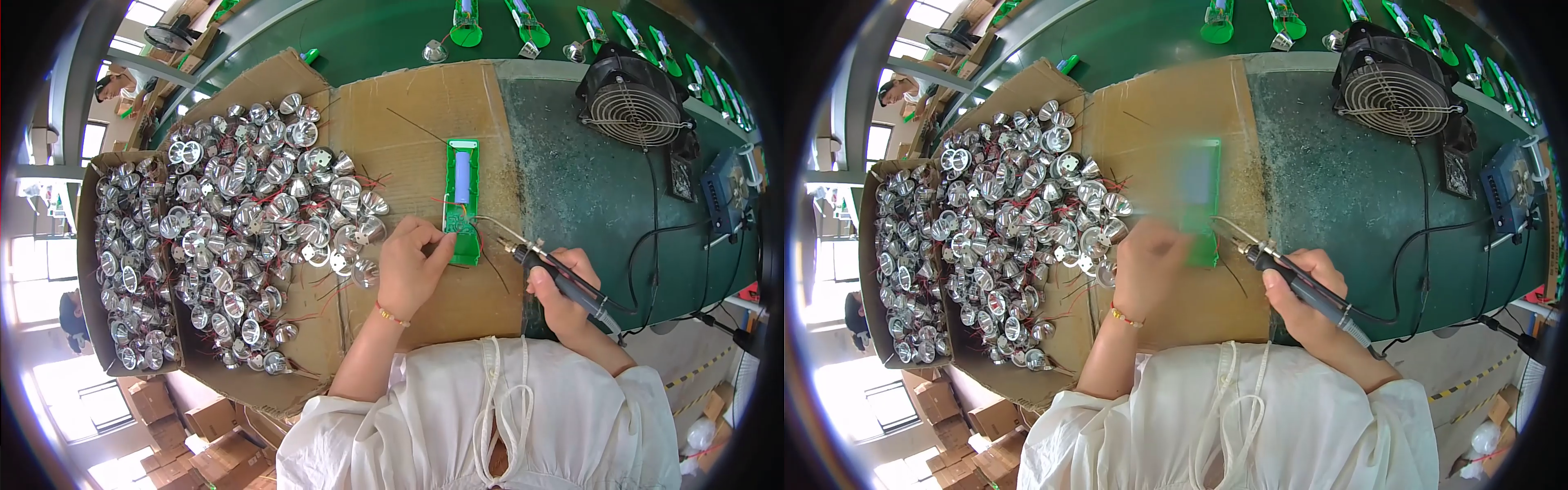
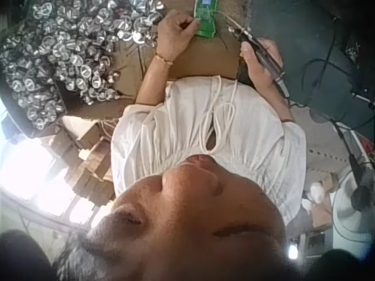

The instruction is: The person assembles components for handheld LED lights by soldering wires to a circuit board, then placing the circuit board, a reflector, and a battery into an LED light housing. The soldering is performed with a soldering iron under an exhaust fan.

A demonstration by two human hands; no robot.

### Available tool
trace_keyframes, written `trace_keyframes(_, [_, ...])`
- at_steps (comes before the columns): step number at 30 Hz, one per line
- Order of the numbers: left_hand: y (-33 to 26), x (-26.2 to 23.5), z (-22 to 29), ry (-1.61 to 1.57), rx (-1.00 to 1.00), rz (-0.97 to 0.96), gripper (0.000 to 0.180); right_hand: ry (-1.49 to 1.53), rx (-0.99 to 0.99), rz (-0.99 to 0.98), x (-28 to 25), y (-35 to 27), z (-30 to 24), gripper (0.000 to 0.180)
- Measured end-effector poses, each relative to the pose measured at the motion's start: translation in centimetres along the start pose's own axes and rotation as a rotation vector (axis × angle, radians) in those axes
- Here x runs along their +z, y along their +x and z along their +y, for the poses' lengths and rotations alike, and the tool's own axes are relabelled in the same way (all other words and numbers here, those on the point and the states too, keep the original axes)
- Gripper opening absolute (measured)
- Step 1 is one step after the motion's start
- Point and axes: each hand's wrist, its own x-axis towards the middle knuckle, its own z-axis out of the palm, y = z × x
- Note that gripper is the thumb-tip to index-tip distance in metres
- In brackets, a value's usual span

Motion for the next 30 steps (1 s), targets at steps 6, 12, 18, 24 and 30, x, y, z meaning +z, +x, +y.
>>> trace_keyframes(6, [-0.1, 0.0, 0.0, 0.015, -0.007, 0.008, 0.015, 0.015, 0.006, 0.008, -0.5, -0.1, -0.3, 0.015])
trace_keyframes(12, [0.0, 0.1, 0.1, 0.027, -0.009, 0.010, 0.016, 0.006, -0.027, 0.015, -0.6, -0.3, -0.2, 0.015])
trace_keyframes(18, [-1.2, -1.8, 0.5, 0.209, 0.229, 0.073, 0.030, 0.041, -0.001, 0.029, -0.9, -0.6, 0.1, 0.016])
trace_keyframes(24, [-2.7, -1.3, -0.1, 0.511, 0.343, -0.150, 0.046, 0.075, 0.074, 0.041, -0.8, -0.6, -0.1, 0.017])
trace_keyframes(30, [-2.3, -1.5, 0.0, 0.498, 0.449, -0.222, 0.040, 0.026, 0.009, 0.010, -1.0, -0.6, 0.2, 0.016])
